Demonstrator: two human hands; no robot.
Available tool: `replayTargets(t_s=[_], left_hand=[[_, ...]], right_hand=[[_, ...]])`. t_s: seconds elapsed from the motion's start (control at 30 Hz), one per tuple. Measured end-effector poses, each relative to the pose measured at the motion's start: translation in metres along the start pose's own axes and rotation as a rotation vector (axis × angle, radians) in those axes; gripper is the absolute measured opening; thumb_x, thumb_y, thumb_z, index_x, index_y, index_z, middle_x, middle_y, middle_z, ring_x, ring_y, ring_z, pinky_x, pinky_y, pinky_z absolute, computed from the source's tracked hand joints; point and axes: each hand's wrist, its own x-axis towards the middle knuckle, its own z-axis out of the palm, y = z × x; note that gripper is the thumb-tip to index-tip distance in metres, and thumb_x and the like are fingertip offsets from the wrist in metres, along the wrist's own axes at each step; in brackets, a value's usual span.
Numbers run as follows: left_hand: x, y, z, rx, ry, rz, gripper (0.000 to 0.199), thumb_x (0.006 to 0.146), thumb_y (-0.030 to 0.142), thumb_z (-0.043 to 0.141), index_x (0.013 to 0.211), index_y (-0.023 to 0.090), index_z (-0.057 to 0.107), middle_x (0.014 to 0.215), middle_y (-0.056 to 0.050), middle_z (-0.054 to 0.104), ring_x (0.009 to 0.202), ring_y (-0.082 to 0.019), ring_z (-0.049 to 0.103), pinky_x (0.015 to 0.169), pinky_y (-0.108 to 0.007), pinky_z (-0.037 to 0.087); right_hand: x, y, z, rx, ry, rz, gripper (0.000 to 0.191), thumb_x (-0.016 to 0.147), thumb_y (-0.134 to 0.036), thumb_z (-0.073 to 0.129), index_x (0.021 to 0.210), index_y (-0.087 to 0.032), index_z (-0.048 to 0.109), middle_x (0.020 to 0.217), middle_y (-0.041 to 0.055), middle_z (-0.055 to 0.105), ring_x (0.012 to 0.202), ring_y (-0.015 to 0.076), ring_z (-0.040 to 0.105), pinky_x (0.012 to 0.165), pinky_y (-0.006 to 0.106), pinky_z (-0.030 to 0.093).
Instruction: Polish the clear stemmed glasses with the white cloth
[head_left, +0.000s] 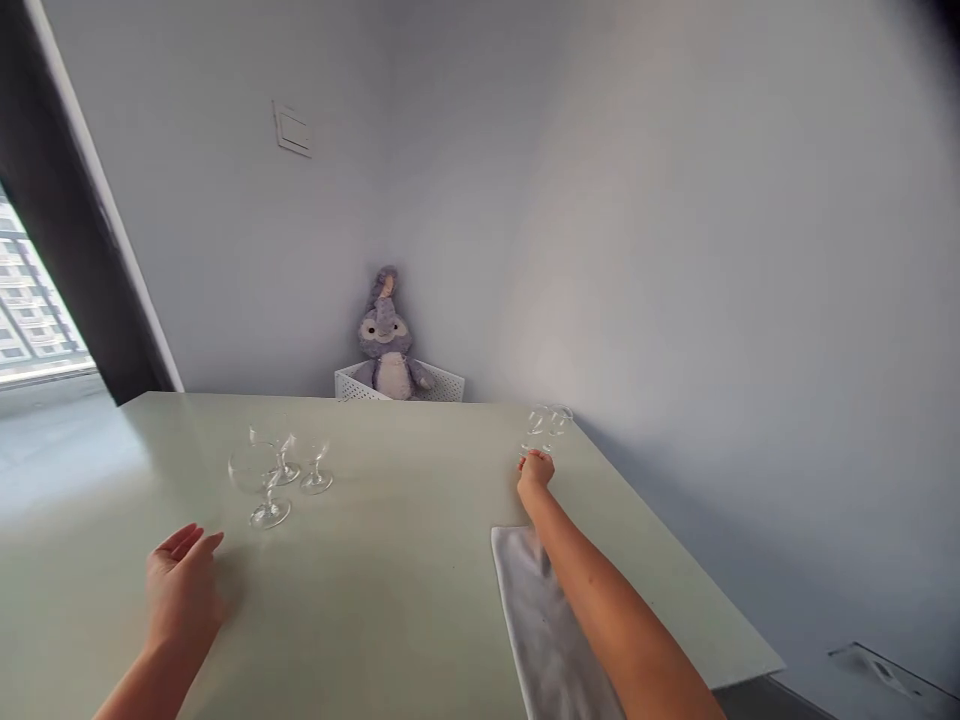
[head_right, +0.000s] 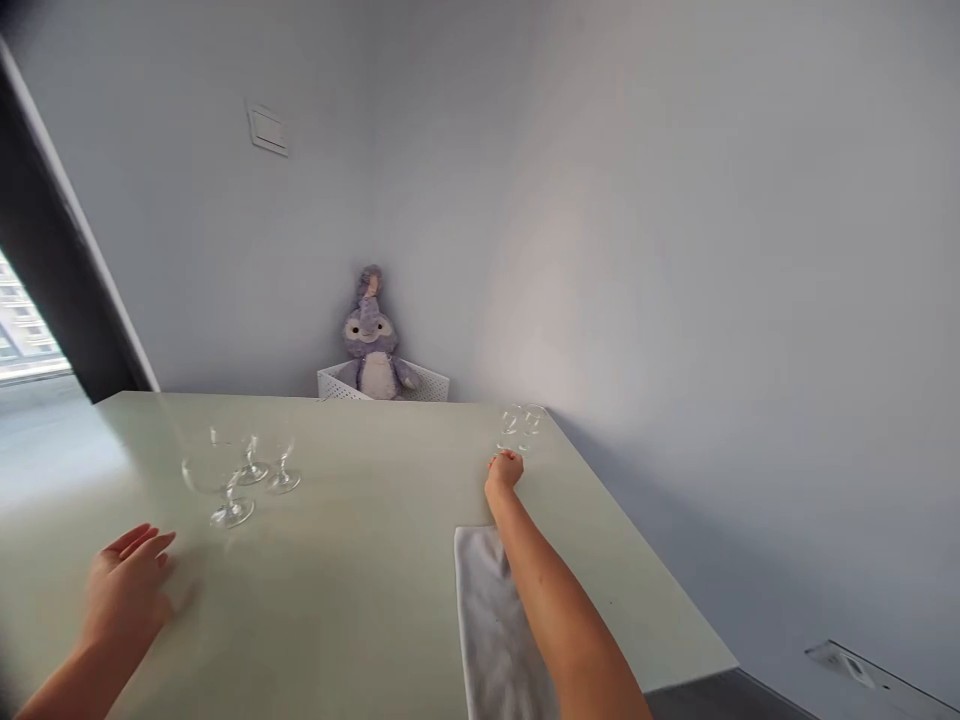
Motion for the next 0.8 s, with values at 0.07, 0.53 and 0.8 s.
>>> replayTargets(t_s=[0.07, 0.53, 0.8], left_hand=[[-0.006, 0.007, 0.0, 0.028, -0.027, -0.053, 0.047, 0.054, 0.026, 0.064, 0.099, 0.024, 0.054, 0.1, -0.002, 0.056, 0.075, -0.018, 0.05, 0.051, -0.025, 0.034], [-0.011, 0.002, 0.006, -0.036, 0.02, 0.03, 0.039, 0.058, 0.028, 0.061, 0.095, 0.023, 0.051, 0.087, 0.002, 0.05, 0.074, -0.013, 0.047, 0.07, -0.029, 0.038], [-0.012, -0.007, 0.006, 0.061, -0.027, 0.07, 0.038, 0.063, 0.031, 0.058, 0.099, 0.024, 0.051, 0.093, -0.001, 0.051, 0.087, -0.017, 0.048, 0.077, -0.033, 0.038]], right_hand=[[0.02, -0.004, -0.017, 0.005, 0.006, 0.003, 0.021, 0.058, -0.015, 0.051, 0.077, -0.02, 0.046, 0.066, -0.0045, 0.052, 0.048, 0.0073, 0.05, 0.044, 0.019, 0.042], [-0.067, 0.023, 0.069, -0.047, -0.532, 0.029, 0.025, 0.057, -0.027, 0.062, 0.078, -0.016, 0.056, 0.064, -0.0043, 0.055, 0.044, 0.0055, 0.047, 0.041, 0.017, 0.04], [-0.201, 0.038, 0.139, -0.071, -0.957, 0.098, 0.026, 0.059, -0.024, 0.064, 0.083, -0.015, 0.063, 0.074, 0.0004, 0.06, 0.046, 0.006, 0.049, 0.04, 0.019, 0.043]])
